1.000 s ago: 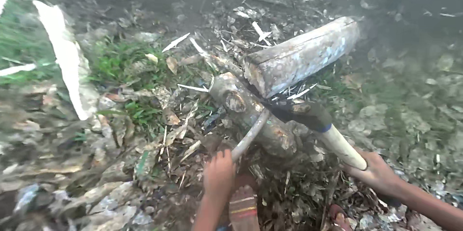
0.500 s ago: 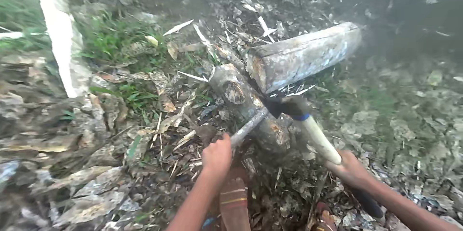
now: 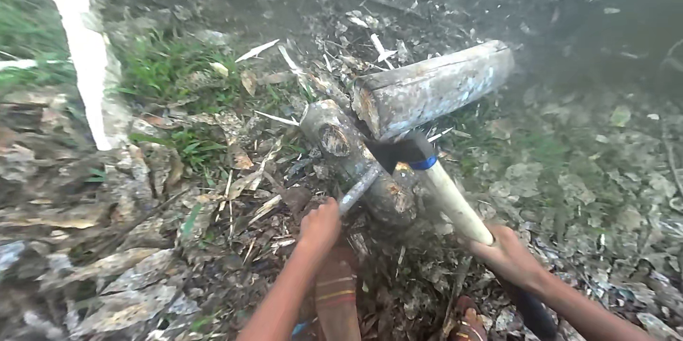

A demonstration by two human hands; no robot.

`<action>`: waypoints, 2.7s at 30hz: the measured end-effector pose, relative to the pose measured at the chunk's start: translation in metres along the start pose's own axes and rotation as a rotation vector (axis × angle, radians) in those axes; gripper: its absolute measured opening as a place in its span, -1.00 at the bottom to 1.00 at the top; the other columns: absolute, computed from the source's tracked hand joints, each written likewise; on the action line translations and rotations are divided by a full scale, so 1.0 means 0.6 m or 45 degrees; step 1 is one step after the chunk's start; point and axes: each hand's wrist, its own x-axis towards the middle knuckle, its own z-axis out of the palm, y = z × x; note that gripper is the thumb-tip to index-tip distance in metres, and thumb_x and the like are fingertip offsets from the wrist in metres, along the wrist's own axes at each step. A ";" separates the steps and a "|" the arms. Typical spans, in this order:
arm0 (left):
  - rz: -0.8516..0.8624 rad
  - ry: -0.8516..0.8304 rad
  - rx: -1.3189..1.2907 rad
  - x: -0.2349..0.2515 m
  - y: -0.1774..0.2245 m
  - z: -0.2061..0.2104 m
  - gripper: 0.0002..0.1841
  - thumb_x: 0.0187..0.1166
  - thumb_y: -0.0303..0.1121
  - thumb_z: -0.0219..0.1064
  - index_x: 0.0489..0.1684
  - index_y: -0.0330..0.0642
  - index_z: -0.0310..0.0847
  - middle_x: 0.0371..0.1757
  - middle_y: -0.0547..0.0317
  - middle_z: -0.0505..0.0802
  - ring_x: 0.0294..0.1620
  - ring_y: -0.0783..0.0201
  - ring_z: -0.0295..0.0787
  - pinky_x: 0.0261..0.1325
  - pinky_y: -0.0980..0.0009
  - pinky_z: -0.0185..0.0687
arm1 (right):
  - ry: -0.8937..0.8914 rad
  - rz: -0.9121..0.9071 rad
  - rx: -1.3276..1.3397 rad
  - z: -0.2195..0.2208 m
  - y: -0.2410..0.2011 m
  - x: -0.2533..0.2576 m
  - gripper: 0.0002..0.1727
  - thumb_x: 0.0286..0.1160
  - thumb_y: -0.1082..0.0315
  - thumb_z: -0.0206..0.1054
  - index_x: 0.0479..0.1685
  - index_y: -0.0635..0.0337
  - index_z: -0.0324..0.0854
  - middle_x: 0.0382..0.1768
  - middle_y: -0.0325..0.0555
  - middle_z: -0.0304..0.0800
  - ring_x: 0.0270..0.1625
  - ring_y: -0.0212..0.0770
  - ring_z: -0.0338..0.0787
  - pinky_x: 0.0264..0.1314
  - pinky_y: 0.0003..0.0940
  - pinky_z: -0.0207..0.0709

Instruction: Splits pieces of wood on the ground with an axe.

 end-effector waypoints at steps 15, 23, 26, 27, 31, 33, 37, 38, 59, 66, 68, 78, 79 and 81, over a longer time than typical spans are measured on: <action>0.003 -0.009 0.011 -0.011 -0.001 -0.015 -0.49 0.62 -0.32 0.33 0.50 -0.34 0.41 0.31 -0.40 0.74 0.33 -0.40 0.71 0.23 -0.36 0.62 | 0.005 -0.069 -0.289 -0.014 -0.013 0.021 -0.50 0.44 -0.06 0.40 -0.07 0.28 0.73 -0.30 0.06 0.82 -0.19 -0.02 0.85 -0.03 0.11 0.70; 0.242 -0.395 -0.661 0.060 -0.051 0.011 -0.64 0.67 -0.12 0.36 0.15 -0.23 0.54 -0.41 0.16 0.74 -0.55 0.31 0.67 -0.39 0.35 0.68 | -0.177 0.159 -0.493 0.002 0.023 0.062 -0.42 0.44 -0.20 0.39 -0.06 0.22 0.71 -0.26 0.13 0.81 -0.12 0.17 0.84 -0.01 0.29 0.65; 0.152 -0.288 -0.442 0.059 -0.032 0.011 -0.65 0.63 -0.14 0.35 0.03 -0.28 0.56 -0.31 -0.02 0.70 -0.41 0.10 0.67 -0.28 0.10 0.63 | -0.164 0.109 -0.455 -0.002 0.034 0.066 -0.44 0.42 -0.18 0.40 -0.08 0.21 0.72 -0.31 0.09 0.80 -0.17 0.13 0.83 -0.04 0.26 0.65; 0.100 -0.204 -0.344 0.046 -0.022 0.006 -0.61 0.63 -0.15 0.34 0.13 -0.34 0.58 -0.10 -0.21 0.76 -0.13 -0.12 0.76 -0.05 -0.13 0.66 | -0.155 0.108 -0.430 -0.004 0.033 0.062 -0.44 0.40 -0.20 0.41 -0.11 0.20 0.73 -0.34 0.06 0.79 -0.20 0.10 0.83 -0.08 0.25 0.65; -0.092 0.092 -0.003 -0.003 0.012 -0.002 -0.56 0.67 -0.41 0.23 0.50 -0.35 0.42 0.22 -0.39 0.78 0.26 -0.39 0.76 0.16 -0.29 0.66 | -0.054 0.103 -0.231 -0.020 -0.001 0.013 -0.46 0.26 -0.26 0.42 -0.29 0.10 0.71 -0.54 -0.16 0.67 -0.48 -0.16 0.71 -0.36 0.00 0.59; -0.136 0.134 0.071 -0.013 0.027 -0.001 -0.59 0.69 -0.52 0.12 0.50 -0.39 0.37 0.15 -0.39 0.80 0.18 -0.36 0.80 0.08 -0.23 0.71 | 0.066 -0.036 -0.109 -0.034 -0.032 -0.012 -0.47 0.25 -0.27 0.38 -0.28 0.05 0.71 -0.60 -0.33 0.66 -0.58 -0.39 0.67 -0.49 -0.26 0.61; -0.164 0.107 0.062 -0.017 0.032 -0.001 -0.57 0.70 -0.53 0.09 0.53 -0.44 0.32 0.16 -0.40 0.79 0.19 -0.36 0.80 0.10 -0.24 0.71 | 0.380 -0.612 0.340 -0.077 -0.117 -0.050 -0.56 0.43 -0.15 0.44 -0.13 0.07 0.68 -0.42 -0.44 0.82 -0.41 -0.51 0.81 -0.33 -0.41 0.80; -0.166 0.103 0.055 -0.018 0.031 -0.002 -0.57 0.70 -0.52 0.10 0.54 -0.44 0.32 0.17 -0.40 0.79 0.19 -0.37 0.80 0.11 -0.24 0.71 | 0.411 -0.728 0.471 -0.090 -0.137 -0.053 -0.60 0.45 -0.12 0.46 -0.06 -0.01 0.67 -0.35 -0.43 0.84 -0.35 -0.44 0.84 -0.27 -0.35 0.83; 0.045 -0.021 -0.307 0.028 -0.009 0.006 -0.58 0.61 -0.12 0.35 0.17 -0.33 0.65 0.05 -0.31 0.81 0.10 -0.26 0.80 0.14 -0.29 0.65 | -0.132 0.084 -0.374 0.020 0.016 0.068 -0.46 0.46 -0.20 0.37 -0.21 0.19 0.69 -0.41 0.02 0.73 -0.28 0.04 0.78 -0.15 0.19 0.62; -0.139 0.267 0.061 -0.013 0.042 0.023 -0.66 0.74 -0.52 0.09 0.44 -0.30 0.40 0.01 -0.31 0.84 0.06 -0.33 0.85 -0.04 -0.19 0.73 | 0.132 -0.100 0.026 -0.042 -0.057 -0.015 -0.50 0.29 -0.26 0.38 -0.25 0.02 0.71 -0.59 -0.36 0.71 -0.59 -0.38 0.71 -0.50 -0.26 0.68; -0.141 0.253 0.049 -0.011 0.041 0.025 -0.65 0.72 -0.54 0.10 0.45 -0.32 0.38 0.03 -0.32 0.83 0.07 -0.33 0.85 -0.03 -0.20 0.74 | 0.323 -0.371 0.273 -0.068 -0.109 -0.040 -0.53 0.34 -0.18 0.43 -0.18 0.06 0.69 -0.52 -0.44 0.77 -0.54 -0.47 0.78 -0.47 -0.39 0.76; -0.133 0.229 -0.029 -0.011 0.038 0.032 -0.66 0.77 -0.49 0.06 0.45 -0.34 0.38 0.05 -0.33 0.83 0.09 -0.32 0.85 -0.01 -0.19 0.75 | 0.459 -0.554 0.214 -0.022 -0.076 0.004 -0.60 0.35 0.04 0.46 -0.19 0.26 0.71 -0.43 -0.19 0.83 -0.38 -0.31 0.84 -0.23 -0.22 0.80; -0.138 0.215 -0.047 -0.014 0.039 0.026 -0.64 0.77 -0.50 0.05 0.49 -0.35 0.35 0.09 -0.36 0.82 0.13 -0.34 0.83 0.03 -0.20 0.73 | 0.272 -0.281 -0.027 0.003 -0.038 0.026 -0.57 0.36 0.05 0.45 -0.13 0.31 0.75 -0.37 -0.04 0.84 -0.30 -0.15 0.85 -0.11 -0.01 0.76; -0.123 0.219 -0.046 -0.024 0.044 0.019 -0.63 0.75 -0.52 0.06 0.48 -0.38 0.34 0.11 -0.37 0.80 0.15 -0.34 0.82 0.04 -0.19 0.73 | -0.004 0.054 -0.215 0.039 0.014 0.070 -0.56 0.45 0.00 0.43 -0.15 0.30 0.72 -0.35 0.09 0.77 -0.24 0.04 0.80 -0.06 0.22 0.63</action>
